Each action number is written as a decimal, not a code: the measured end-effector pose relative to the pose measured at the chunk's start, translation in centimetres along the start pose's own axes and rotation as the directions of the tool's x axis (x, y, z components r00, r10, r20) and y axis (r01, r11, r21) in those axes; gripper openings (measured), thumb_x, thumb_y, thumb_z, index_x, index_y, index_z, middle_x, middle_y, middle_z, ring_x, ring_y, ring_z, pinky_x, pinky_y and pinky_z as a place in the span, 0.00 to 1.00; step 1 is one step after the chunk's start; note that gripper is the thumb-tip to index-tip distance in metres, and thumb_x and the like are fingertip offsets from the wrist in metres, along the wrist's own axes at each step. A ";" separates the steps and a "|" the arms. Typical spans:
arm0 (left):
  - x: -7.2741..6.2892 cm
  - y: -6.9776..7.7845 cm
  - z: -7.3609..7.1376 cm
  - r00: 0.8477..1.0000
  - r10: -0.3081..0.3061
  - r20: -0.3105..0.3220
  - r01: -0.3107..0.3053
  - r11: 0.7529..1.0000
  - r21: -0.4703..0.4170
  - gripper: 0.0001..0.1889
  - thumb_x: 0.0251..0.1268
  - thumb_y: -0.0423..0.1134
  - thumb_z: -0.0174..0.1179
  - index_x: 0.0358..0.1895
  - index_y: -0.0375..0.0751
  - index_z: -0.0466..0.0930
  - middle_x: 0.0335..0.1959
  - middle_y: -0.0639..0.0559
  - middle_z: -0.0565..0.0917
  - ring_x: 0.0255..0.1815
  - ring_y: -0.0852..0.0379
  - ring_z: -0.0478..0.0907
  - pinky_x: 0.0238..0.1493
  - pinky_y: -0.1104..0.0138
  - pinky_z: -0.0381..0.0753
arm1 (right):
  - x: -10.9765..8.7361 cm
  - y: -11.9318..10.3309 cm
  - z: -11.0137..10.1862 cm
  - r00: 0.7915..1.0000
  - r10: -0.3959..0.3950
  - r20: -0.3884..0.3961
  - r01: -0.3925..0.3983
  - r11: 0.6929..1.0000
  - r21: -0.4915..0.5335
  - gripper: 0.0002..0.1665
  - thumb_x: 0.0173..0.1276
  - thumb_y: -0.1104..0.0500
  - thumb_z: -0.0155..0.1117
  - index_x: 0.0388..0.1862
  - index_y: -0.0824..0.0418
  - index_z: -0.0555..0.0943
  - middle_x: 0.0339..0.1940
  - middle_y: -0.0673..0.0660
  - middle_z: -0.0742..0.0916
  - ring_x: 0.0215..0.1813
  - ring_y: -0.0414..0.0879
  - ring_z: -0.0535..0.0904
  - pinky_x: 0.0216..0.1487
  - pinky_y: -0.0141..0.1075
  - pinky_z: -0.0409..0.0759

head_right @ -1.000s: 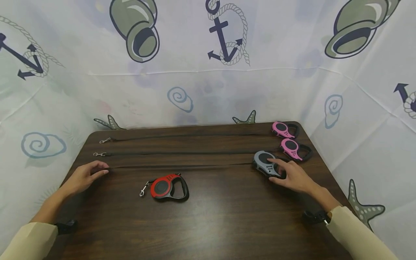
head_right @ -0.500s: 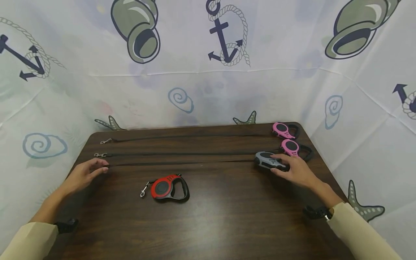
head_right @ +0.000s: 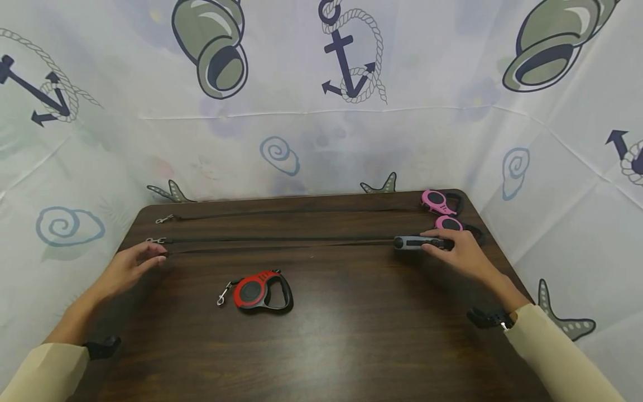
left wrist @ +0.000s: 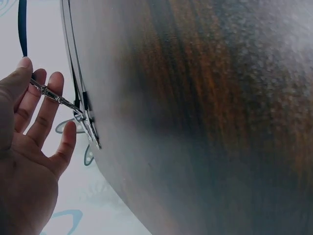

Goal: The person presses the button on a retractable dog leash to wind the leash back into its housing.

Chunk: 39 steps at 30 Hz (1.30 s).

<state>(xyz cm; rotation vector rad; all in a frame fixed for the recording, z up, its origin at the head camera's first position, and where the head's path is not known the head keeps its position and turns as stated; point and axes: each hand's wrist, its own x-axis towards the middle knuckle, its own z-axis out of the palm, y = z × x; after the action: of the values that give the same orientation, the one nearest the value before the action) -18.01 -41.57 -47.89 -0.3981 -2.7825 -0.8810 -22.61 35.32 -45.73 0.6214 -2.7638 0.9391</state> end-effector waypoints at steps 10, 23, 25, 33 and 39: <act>0.3 0.3 -0.1 0.998 0.054 -0.036 -0.054 0.998 0.020 0.11 0.67 0.25 0.70 0.49 0.35 0.84 0.40 0.44 0.88 0.37 0.73 0.78 0.50 0.87 0.67 | 1.2 0.2 -1.1 0.993 0.111 0.039 -0.114 0.987 0.113 0.17 0.76 0.53 0.71 0.60 0.56 0.89 0.58 0.63 0.86 0.51 0.39 0.75 0.43 0.29 0.72; 0.4 0.7 -0.5 0.999 0.048 -0.017 -0.047 0.999 0.022 0.11 0.67 0.26 0.70 0.50 0.34 0.84 0.42 0.43 0.88 0.39 0.71 0.78 0.43 0.85 0.70 | 1.6 1.4 -1.7 0.995 0.104 -0.004 -0.100 0.965 0.244 0.16 0.78 0.60 0.67 0.58 0.67 0.87 0.44 0.51 0.88 0.43 0.36 0.77 0.43 0.28 0.72; 0.5 0.8 -0.6 0.999 0.038 -0.011 -0.038 0.999 0.013 0.11 0.67 0.26 0.70 0.50 0.34 0.83 0.42 0.41 0.88 0.39 0.72 0.77 0.42 0.84 0.71 | 1.7 1.5 -1.8 0.996 0.086 -0.011 -0.079 0.956 0.283 0.15 0.78 0.63 0.65 0.57 0.69 0.87 0.35 0.51 0.85 0.37 0.41 0.75 0.38 0.32 0.71; 0.8 0.9 -0.8 0.997 0.066 -0.047 -0.067 0.997 -0.023 0.11 0.65 0.23 0.70 0.49 0.31 0.84 0.42 0.39 0.89 0.39 0.75 0.78 0.41 0.85 0.72 | 2.0 1.9 -2.2 0.999 0.038 0.007 -0.038 0.935 0.353 0.14 0.79 0.66 0.60 0.55 0.74 0.86 0.28 0.59 0.80 0.32 0.51 0.73 0.33 0.41 0.68; 0.6 0.9 -0.7 0.997 0.050 -0.055 -0.051 0.998 -0.021 0.11 0.65 0.23 0.71 0.49 0.33 0.84 0.42 0.39 0.89 0.39 0.76 0.77 0.41 0.86 0.72 | 2.1 2.0 -2.1 0.999 0.043 -0.003 -0.039 0.917 0.396 0.13 0.79 0.66 0.61 0.54 0.72 0.87 0.28 0.53 0.81 0.30 0.49 0.71 0.29 0.42 0.65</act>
<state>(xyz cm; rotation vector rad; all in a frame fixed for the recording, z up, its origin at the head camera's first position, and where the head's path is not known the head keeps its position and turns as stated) -18.26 -41.17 -46.65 -0.4394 -2.7028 -0.8983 -25.33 37.36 -44.56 0.6087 -2.5971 1.5274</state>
